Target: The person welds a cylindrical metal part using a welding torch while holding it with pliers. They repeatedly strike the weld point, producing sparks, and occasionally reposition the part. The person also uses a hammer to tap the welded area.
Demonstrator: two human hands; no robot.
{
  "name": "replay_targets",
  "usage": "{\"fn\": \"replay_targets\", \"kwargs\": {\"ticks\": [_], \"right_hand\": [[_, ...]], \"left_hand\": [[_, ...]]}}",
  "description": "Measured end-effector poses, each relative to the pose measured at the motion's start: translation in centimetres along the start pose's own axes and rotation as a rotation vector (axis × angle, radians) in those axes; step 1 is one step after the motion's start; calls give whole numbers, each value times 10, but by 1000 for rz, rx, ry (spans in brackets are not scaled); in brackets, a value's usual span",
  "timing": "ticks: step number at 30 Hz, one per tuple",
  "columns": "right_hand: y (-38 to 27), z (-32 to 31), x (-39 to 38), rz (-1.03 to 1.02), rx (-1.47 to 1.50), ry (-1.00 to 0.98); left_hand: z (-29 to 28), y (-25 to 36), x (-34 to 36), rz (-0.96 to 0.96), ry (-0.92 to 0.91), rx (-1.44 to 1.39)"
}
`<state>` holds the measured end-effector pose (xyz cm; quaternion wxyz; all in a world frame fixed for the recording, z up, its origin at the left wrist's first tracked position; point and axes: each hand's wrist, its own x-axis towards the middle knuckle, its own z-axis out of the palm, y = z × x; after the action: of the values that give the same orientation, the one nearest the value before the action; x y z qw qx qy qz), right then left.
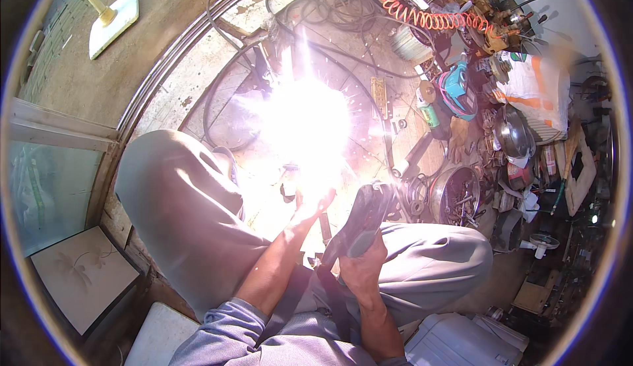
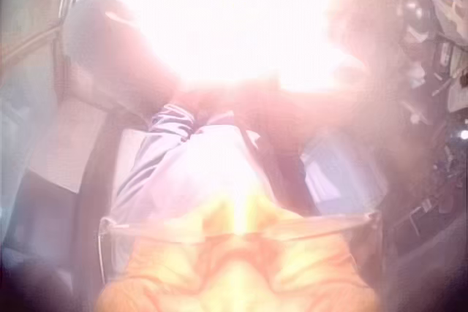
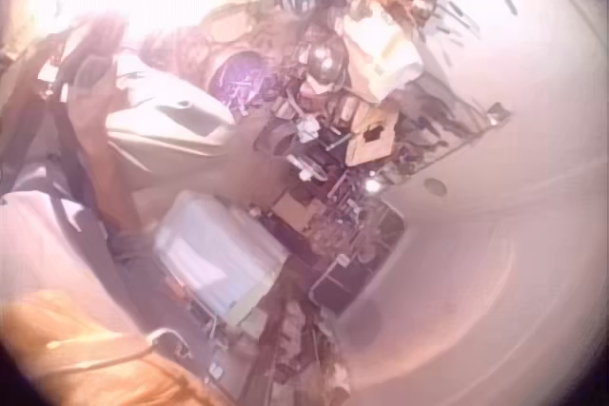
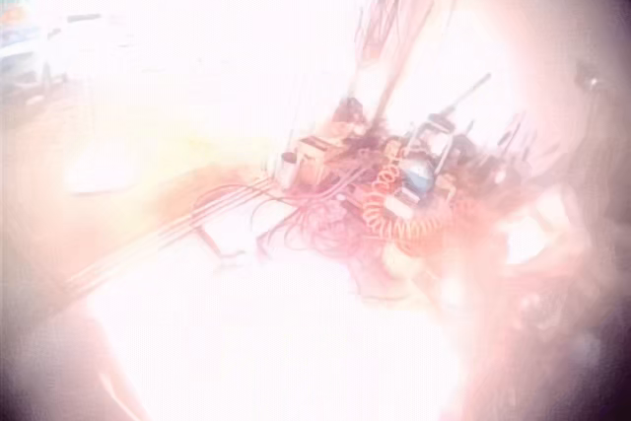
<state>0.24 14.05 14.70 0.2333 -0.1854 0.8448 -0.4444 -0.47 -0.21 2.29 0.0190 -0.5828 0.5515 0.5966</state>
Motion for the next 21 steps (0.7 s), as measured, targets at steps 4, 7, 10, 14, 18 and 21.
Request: {"fn": "replay_targets", "kwargs": {"ticks": [4, 7, 10, 14, 18, 21], "right_hand": [[15, 6, 4, -242, 31, 98], [15, 1, 4, -225, 30, 120], [18, 1, 4, -234, 67, 119], [17, 1, 2, -164, 14, 91], [15, 3, 3, -186, -20, 102], [11, 4, 4, -214, -34, 108]], "left_hand": [[0, -10, 9, 24, 23, 55], [5, -16, 12, 41, 52, 58], [3, -13, 11, 37, 48, 73], [4, -13, 9, 46, 60, 94], [2, -14, 8, 56, 49, 75], [4, -16, 11, 65, 61, 76]]}}
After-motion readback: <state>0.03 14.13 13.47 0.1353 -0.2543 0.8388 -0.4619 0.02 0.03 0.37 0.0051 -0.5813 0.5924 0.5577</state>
